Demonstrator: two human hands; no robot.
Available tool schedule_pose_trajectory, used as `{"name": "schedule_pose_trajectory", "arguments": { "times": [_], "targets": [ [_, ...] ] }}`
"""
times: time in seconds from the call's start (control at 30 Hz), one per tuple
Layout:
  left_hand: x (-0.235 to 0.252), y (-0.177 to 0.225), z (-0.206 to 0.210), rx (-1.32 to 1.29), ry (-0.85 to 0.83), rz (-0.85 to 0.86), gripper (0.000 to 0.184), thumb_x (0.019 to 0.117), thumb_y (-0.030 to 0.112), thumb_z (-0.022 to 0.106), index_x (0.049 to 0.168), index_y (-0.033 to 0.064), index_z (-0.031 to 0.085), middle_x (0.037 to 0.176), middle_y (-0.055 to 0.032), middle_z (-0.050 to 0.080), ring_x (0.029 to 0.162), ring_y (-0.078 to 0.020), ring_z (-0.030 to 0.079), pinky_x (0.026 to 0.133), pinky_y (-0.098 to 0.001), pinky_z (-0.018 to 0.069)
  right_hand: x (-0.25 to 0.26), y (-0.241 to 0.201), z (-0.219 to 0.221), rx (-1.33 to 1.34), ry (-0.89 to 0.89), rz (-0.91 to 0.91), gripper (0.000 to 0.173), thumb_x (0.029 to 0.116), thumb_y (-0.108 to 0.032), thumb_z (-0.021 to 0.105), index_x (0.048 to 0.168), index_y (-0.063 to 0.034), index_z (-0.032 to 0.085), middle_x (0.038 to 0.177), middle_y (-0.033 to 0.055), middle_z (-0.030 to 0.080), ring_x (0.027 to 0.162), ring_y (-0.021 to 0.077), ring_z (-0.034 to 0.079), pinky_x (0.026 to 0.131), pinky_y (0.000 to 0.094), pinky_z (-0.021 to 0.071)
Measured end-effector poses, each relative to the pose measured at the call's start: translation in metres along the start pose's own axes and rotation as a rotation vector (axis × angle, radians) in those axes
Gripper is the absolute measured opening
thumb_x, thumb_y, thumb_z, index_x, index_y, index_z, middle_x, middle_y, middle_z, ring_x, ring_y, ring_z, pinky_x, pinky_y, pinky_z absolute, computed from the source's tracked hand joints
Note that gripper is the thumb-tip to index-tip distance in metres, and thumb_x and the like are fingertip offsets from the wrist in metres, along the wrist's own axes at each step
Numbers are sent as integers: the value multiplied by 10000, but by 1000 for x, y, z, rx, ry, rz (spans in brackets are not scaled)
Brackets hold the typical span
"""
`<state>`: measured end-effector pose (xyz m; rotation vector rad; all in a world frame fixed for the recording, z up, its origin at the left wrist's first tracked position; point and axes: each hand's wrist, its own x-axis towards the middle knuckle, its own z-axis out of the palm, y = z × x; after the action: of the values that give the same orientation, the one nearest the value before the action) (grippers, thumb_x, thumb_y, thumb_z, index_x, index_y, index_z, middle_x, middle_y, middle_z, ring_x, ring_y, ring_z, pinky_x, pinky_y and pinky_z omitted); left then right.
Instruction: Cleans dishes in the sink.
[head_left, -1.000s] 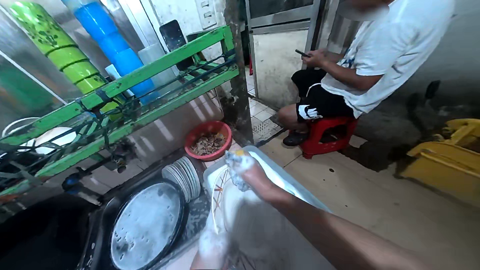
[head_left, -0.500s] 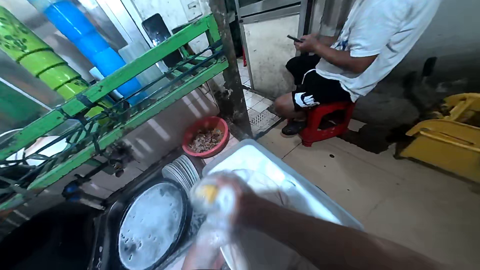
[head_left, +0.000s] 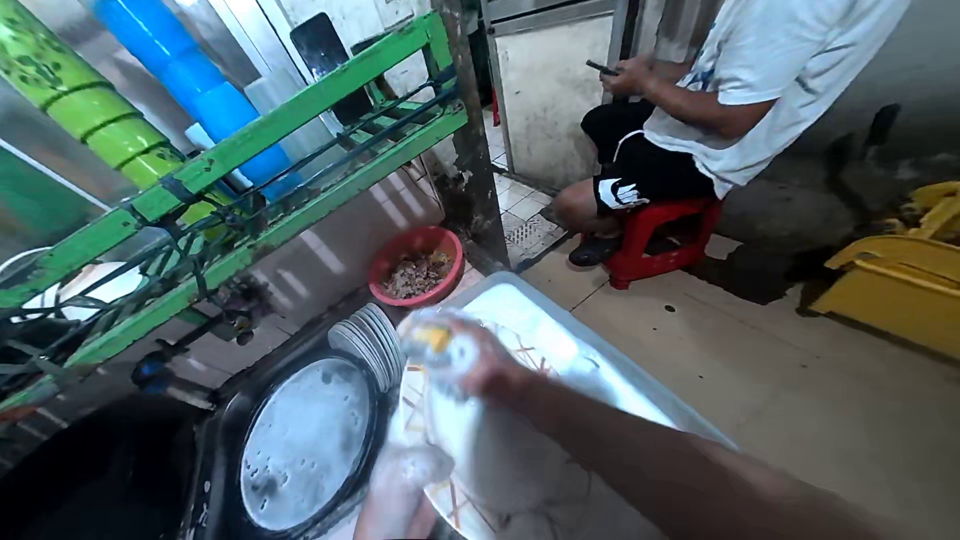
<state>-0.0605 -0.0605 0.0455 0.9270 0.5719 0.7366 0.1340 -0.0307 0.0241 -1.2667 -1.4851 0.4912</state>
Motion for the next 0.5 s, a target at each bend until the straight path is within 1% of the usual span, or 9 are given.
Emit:
{"name": "schedule_pose_trajectory", "arguments": {
  "times": [0.07,0.13,0.17,0.23,0.3,0.33,0.4,0.43,0.5],
  "targets": [
    [3,-4,11,-49,195,31,320,746,-81,613,1058,-10,628,895,-151,744,790,-229,747,707,-419,635,12,16,-8,-84,46,236,536,905,-291,773,1397,-148,612,1415,89,612,1258,249,613,1072,508,500],
    [15,-8,16,-148,298,92,290,897,66,552,1167,-33,590,962,-202,732,846,-276,750,736,-463,640,4,5,6,-111,30,295,572,886,-306,773,1401,-125,604,1357,128,640,1215,277,632,1048,516,508],
    [22,-7,12,-191,284,160,323,990,173,508,1247,-18,553,1024,-212,716,912,-287,741,788,-482,635,-7,-8,19,-96,1,231,550,867,-297,771,1359,-94,631,1263,143,685,1140,266,666,1001,481,534],
    [31,8,5,-202,320,305,399,1099,335,334,1261,42,553,1043,-161,718,945,-249,734,804,-469,635,-35,-19,47,-44,40,-142,452,840,-291,781,1208,-39,713,1096,134,752,1048,223,718,960,420,576],
    [29,32,-12,-187,323,431,430,1096,389,320,1255,81,575,1063,-132,724,977,-234,731,821,-479,631,-43,-4,48,-125,-28,-392,393,894,-366,748,1183,-100,721,1179,84,743,1190,210,670,1102,447,497],
    [25,40,-19,-177,328,464,433,1096,393,315,1244,91,588,1069,-128,727,990,-235,732,826,-487,630,-40,7,39,-224,-66,-404,374,900,-387,722,1178,-136,731,1208,63,738,1211,209,659,1106,451,485],
    [15,44,-24,-191,330,458,406,1089,369,353,1230,84,605,1069,-136,736,990,-244,740,824,-494,635,-24,28,10,-390,-159,-250,365,908,-365,713,1203,-152,740,1230,84,723,1209,269,643,1062,509,488],
    [13,39,-19,-195,349,420,386,1083,351,364,1201,82,614,1041,-129,744,964,-237,747,805,-479,642,-12,31,-4,-411,-191,-120,387,905,-329,732,1243,-141,727,1278,122,694,1246,326,605,1081,569,436],
    [13,19,-8,-230,345,315,383,1078,342,381,1217,55,593,1046,-151,734,960,-258,744,801,-488,639,8,28,-12,-468,-107,-4,398,882,-371,743,1226,-170,729,1327,129,655,1298,360,552,1096,611,403]
  ]
}}
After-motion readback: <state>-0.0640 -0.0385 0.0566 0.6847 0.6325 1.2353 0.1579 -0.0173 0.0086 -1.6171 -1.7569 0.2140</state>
